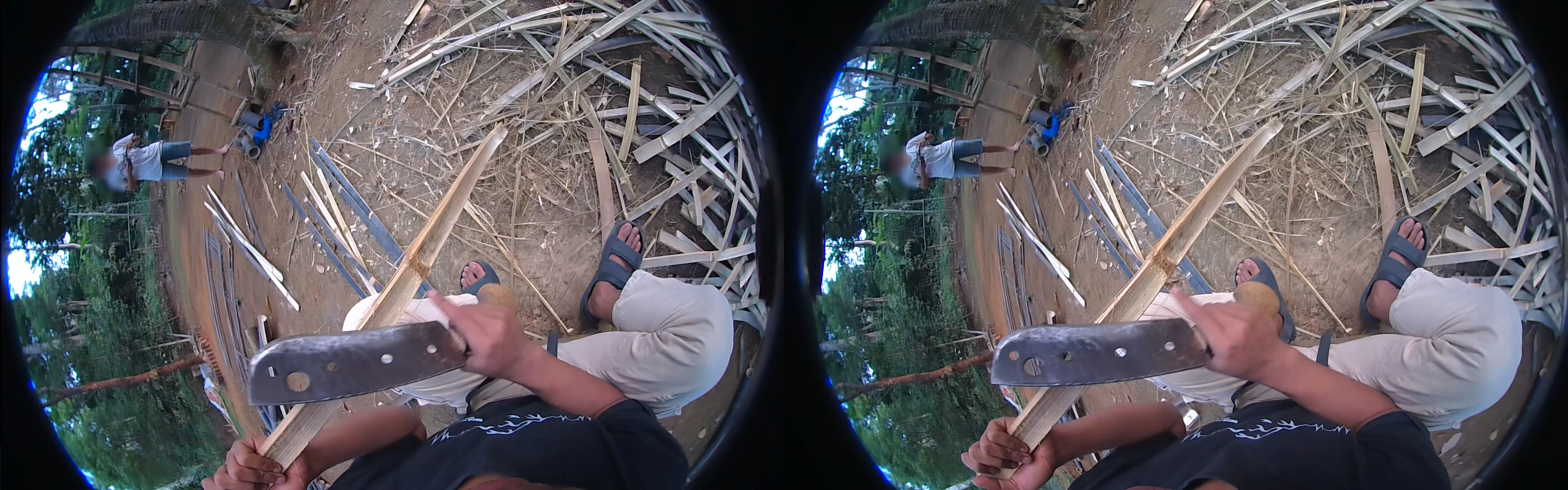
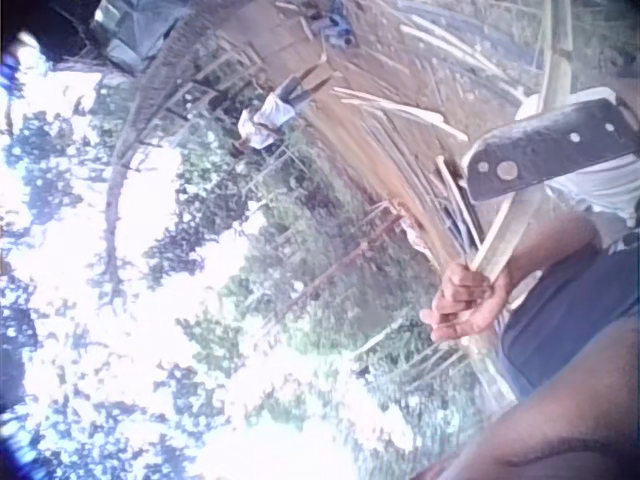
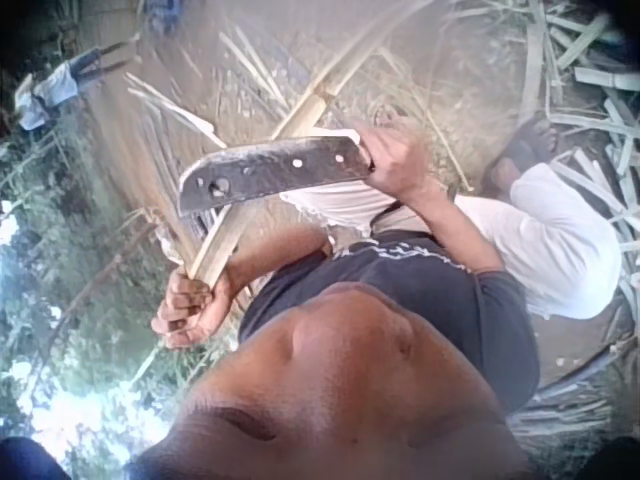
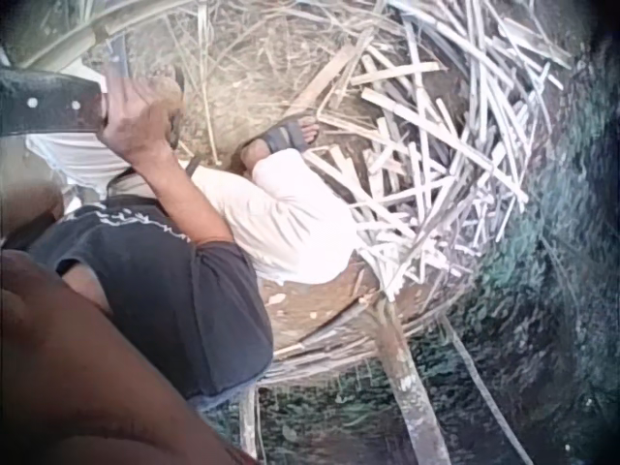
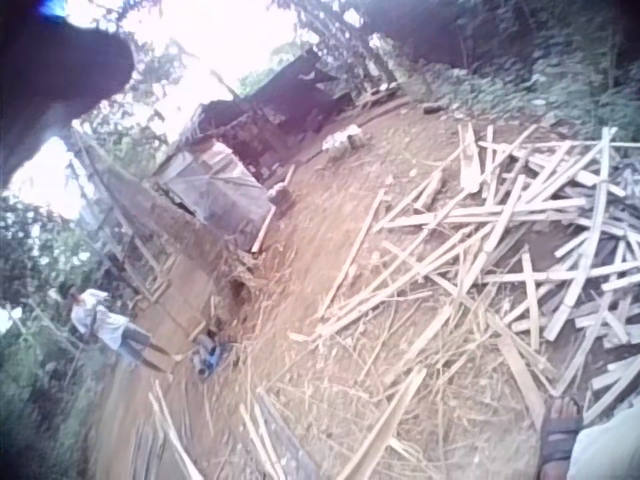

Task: The person shaves strips of wood with a machete while sitting on the ground. They hold the wood strip with one hand and draw the blade along the surface to remove thin layers, occasionally using a white cloth to wipe their head.

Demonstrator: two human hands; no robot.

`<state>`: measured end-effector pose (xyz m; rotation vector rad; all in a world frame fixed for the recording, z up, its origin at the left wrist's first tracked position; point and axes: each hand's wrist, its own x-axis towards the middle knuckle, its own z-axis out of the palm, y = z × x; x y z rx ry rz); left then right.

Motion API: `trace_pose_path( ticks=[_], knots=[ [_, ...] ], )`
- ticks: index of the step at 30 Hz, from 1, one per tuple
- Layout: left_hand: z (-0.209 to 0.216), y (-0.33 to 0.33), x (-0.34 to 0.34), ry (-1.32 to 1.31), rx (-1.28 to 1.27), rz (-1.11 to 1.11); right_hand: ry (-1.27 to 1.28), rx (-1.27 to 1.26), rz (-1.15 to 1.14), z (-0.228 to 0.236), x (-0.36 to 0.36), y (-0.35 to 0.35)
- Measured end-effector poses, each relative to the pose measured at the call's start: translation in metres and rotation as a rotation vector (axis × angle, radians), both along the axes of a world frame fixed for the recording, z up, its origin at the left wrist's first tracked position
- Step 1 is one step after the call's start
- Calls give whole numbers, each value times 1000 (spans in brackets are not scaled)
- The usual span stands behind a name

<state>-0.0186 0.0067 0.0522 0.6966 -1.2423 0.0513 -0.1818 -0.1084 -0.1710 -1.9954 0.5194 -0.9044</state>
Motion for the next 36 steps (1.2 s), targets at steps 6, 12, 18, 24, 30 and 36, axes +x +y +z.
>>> trace_pose_path(
  ticks=[6, 12, 18, 24, 30, 36],
  knots=[
    [-2, -8, -9, 15, -50, -45, 175, 182, -271, -26, -8, -7],
    [-4, -9, -19, -3, -101, -138, 64, 22, -16, 18, -21, -6],
    [6, -9, -6, -49, -9, -66, 11, 20, -177, -4, -9, -4],
    [4, -4, -9, 11, -44, 39, 19, 10, -134, 12, -18, 8],
    [1, 7, -21, -90, -107, -486, -66, -58, -33, 55, -30, 12],
    [-4, -28, -31, -239, -130, -772, 192, -54, -128, 56, -53, 2]
  ],
)
